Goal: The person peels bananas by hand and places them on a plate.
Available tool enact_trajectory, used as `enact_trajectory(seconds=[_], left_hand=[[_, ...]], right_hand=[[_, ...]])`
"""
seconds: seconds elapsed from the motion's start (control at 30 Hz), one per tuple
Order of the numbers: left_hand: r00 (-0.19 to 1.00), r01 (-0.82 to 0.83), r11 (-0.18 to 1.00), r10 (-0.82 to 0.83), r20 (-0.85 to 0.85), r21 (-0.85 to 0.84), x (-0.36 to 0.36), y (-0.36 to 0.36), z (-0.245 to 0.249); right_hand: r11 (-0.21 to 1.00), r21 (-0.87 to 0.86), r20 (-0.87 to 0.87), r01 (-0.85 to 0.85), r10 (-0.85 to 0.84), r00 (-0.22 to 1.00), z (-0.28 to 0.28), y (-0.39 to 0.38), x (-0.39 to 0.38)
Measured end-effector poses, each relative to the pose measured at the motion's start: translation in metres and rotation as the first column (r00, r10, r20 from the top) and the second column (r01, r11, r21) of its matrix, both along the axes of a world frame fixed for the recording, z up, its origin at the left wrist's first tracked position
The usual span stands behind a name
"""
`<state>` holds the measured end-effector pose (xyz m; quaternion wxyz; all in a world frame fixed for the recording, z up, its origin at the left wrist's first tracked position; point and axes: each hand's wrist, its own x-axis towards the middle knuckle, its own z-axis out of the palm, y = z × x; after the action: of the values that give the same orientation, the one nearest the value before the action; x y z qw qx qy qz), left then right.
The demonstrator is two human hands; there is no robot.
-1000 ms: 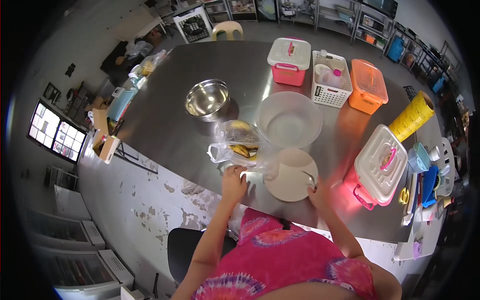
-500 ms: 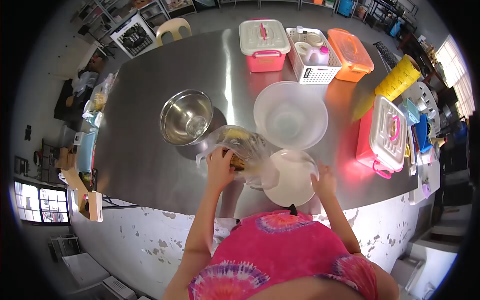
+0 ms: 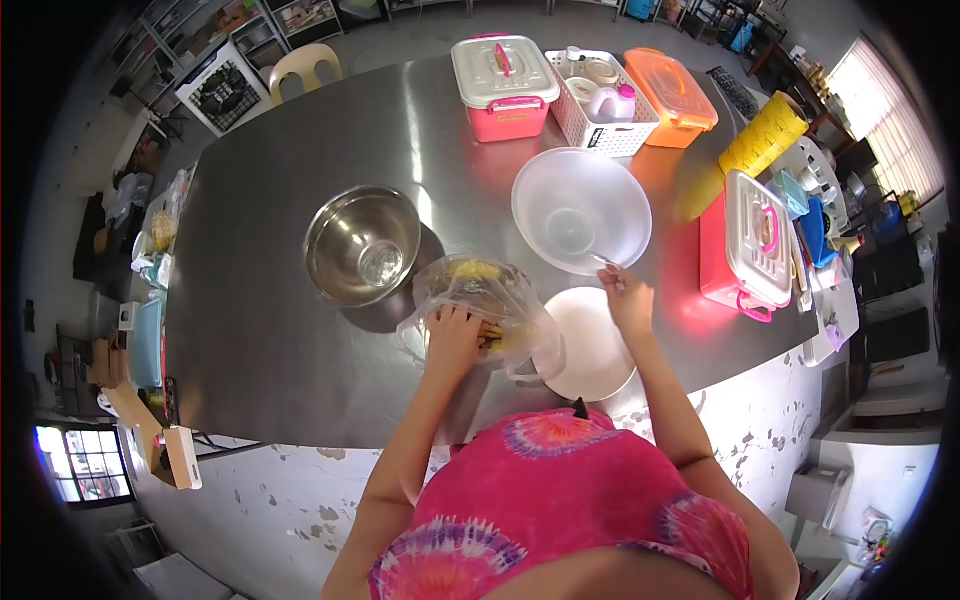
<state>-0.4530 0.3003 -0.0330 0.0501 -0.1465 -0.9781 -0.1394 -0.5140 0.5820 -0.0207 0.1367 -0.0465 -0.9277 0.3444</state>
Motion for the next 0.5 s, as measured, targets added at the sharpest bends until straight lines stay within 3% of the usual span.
enact_trajectory(seconds=[0.13,0.2,0.23,0.3,0.33,0.37,0.4,0.43,0.5], left_hand=[[1.0,0.004,0.998,-0.003,0.016,-0.065,-0.002,-0.002,-0.003],[1.0,0.008,0.994,-0.005,0.027,-0.108,-0.003,-0.001,-0.001],[1.0,-0.007,0.994,0.01,0.027,-0.113,-0.001,-0.001,0.0],[0.997,-0.044,0.999,0.044,-0.063,0.001,0.0,-0.003,0.002],[0.997,-0.048,0.999,0.047,-0.065,-0.012,0.001,-0.003,0.007],[0.994,-0.063,0.996,0.068,-0.082,0.068,0.004,-0.003,0.015],[0.991,-0.072,0.986,0.087,-0.097,0.147,0.006,-0.003,0.02],[0.992,-0.068,0.989,0.081,-0.099,0.134,0.008,-0.004,0.022],[0.99,-0.092,0.938,0.123,-0.072,0.335,0.015,-0.006,0.027]], right_hand=[[0.999,0.042,0.021,-0.014,0.013,1.0,0.007,0.03,-0.009],[0.986,0.156,0.033,0.056,-0.062,0.998,0.022,0.035,-0.009],[0.996,0.053,0.054,0.067,-0.07,0.996,0.035,0.028,-0.003],[0.996,-0.072,0.154,-0.054,0.065,0.986,0.056,0.007,0.017],[0.956,-0.181,0.104,-0.231,0.252,0.962,0.05,-0.005,0.028],[0.875,-0.278,0.033,-0.396,0.421,0.907,0.043,-0.017,0.039],[0.734,-0.512,0.157,-0.446,0.591,0.791,0.039,-0.03,0.051],[0.654,-0.49,0.184,-0.576,0.724,0.665,0.044,-0.041,0.058],[0.608,-0.464,0.188,-0.644,0.778,0.6,0.032,-0.055,0.06]])
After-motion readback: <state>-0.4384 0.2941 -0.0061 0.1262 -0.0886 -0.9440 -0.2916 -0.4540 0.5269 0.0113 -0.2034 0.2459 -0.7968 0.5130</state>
